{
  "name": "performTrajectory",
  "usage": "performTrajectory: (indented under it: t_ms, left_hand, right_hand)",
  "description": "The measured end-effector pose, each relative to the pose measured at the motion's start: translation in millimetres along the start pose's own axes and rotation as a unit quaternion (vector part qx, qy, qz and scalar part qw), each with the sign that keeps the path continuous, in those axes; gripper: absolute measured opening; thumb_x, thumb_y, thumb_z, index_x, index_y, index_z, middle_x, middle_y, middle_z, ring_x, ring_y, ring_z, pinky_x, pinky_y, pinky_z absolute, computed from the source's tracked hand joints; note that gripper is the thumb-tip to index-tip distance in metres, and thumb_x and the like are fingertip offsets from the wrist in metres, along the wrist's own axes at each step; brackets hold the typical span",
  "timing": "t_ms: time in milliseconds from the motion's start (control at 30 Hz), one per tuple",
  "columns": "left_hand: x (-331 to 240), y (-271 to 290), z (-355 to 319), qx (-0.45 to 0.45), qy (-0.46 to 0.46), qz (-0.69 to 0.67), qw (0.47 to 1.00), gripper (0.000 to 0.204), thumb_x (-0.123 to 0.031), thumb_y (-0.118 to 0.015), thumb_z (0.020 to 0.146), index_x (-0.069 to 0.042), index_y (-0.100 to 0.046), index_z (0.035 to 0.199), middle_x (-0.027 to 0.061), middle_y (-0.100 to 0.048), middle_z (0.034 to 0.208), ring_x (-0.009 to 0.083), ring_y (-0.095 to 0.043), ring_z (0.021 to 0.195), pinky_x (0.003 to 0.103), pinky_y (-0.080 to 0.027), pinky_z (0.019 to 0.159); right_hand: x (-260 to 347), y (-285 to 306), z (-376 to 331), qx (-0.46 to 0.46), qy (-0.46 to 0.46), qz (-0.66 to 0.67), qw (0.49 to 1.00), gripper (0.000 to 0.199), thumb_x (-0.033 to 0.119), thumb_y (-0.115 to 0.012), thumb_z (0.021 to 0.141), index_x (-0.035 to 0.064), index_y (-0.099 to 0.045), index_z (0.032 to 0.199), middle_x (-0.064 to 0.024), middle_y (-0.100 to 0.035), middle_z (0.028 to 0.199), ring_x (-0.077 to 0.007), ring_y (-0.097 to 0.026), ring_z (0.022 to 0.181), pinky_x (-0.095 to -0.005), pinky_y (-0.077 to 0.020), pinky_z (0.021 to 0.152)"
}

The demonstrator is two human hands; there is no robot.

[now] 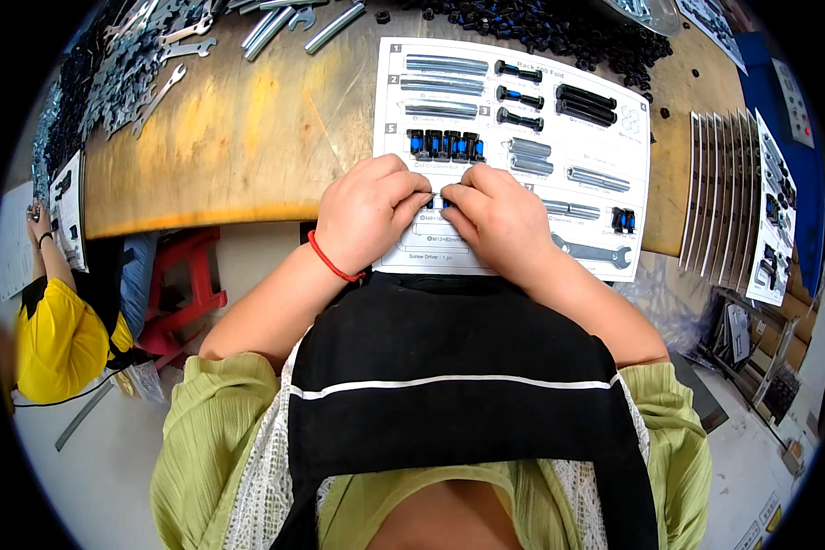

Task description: The person assembles hardware kits by picking bolts, nuts, washers, and other fasteners from bowls and placing them into designated slots on a printed cardboard template. The person repeatedly completes one template, stacks it, and begins a new one.

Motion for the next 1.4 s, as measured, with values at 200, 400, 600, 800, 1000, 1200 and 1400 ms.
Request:
performTrajectory:
  t_ms: [200,400,600,800,1000,1200,1400]
  left_hand:
    - [-13,1,-4,0.009,-0.047,-0.045,0.998,0.016,-0.009,-0.073,0.077,-0.009,-0.067,0.092,0.0056,-0.061,0.079,0.0258,-0.060,0.076,0.037,-0.049,0.065]
    - [-22,-6,-3,0.009,-0.018,-0.040,0.999,0.043,-0.009,-0.080,0.070,-0.009,-0.061,0.109,0.0039,-0.057,0.075,0.0219,-0.058,0.070,0.033,-0.047,0.061]
    - [-8,-11,-8,0.023,0.044,-0.060,0.997,0.054,-0.007,-0.081,0.069,-0.008,-0.058,0.117,0.0030,-0.058,0.079,0.0182,-0.055,0.065,0.032,-0.047,0.060]
    - [-3,-2,-6,0.067,0.118,-0.117,0.984,0.056,-0.007,-0.081,0.070,-0.007,-0.056,0.120,0.0034,-0.059,0.081,0.0154,-0.054,0.065,0.028,-0.048,0.061]
    - [26,40,41,-0.006,0.090,-0.017,0.996,0.030,-0.014,-0.076,0.079,-0.008,-0.068,0.107,0.0059,-0.061,0.087,0.0154,-0.058,0.074,0.029,-0.050,0.069]
    - [46,9,158,0.012,0.061,0.081,0.995,0.030,-0.030,-0.067,0.085,-0.012,-0.071,0.109,0.0086,-0.068,0.104,0.0285,-0.065,0.099,0.038,-0.053,0.083]
    - [47,-36,204,0.120,0.108,0.182,0.970,0.029,-0.033,-0.067,0.088,-0.010,-0.070,0.107,0.0123,-0.070,0.102,0.0313,-0.066,0.097,0.042,-0.053,0.085]
  right_hand:
    - [-5,5,-11,-0.024,-0.035,0.022,0.999,0.021,0.008,-0.070,0.079,0.0074,-0.067,0.100,-0.0069,-0.061,0.090,-0.0264,-0.063,0.080,-0.0351,-0.0518,0.066]
    - [-2,1,-12,-0.007,-0.047,0.055,0.997,0.037,0.002,-0.066,0.078,0.0087,-0.058,0.113,-0.0093,-0.060,0.087,-0.0300,-0.063,0.080,-0.0387,-0.0517,0.064]
    - [-3,-6,-6,0.012,-0.065,0.110,0.992,0.046,-0.001,-0.068,0.075,0.0072,-0.054,0.118,-0.0125,-0.061,0.093,-0.0334,-0.063,0.084,-0.0405,-0.0521,0.066]
    - [-5,5,0,0.046,-0.083,0.125,0.988,0.049,0.006,-0.071,0.076,0.0067,-0.054,0.122,-0.0128,-0.062,0.097,-0.0316,-0.064,0.087,-0.0391,-0.0527,0.071]
    - [-57,55,34,-0.012,-0.107,0.011,0.994,0.038,0.016,-0.069,0.083,0.0100,-0.061,0.120,-0.0106,-0.063,0.102,-0.0282,-0.063,0.094,-0.0388,-0.0527,0.081]
    - [-113,66,118,-0.031,-0.135,-0.186,0.973,0.032,0.016,-0.066,0.085,0.0185,-0.068,0.117,-0.0075,-0.064,0.108,-0.0282,-0.061,0.106,-0.0404,-0.0531,0.085]
    - [-124,38,148,0.056,-0.185,-0.238,0.952,0.018,0.013,-0.057,0.087,0.0110,-0.069,0.101,-0.0110,-0.070,0.094,-0.0310,-0.068,0.092,-0.0437,-0.0560,0.074]
Point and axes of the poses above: each hand's wrist, its own z-axis towards the middle knuckle, its own y-axis out of the back of the hand, x = y × z, the point moved 6 cm from there along z, towards the middle knuckle
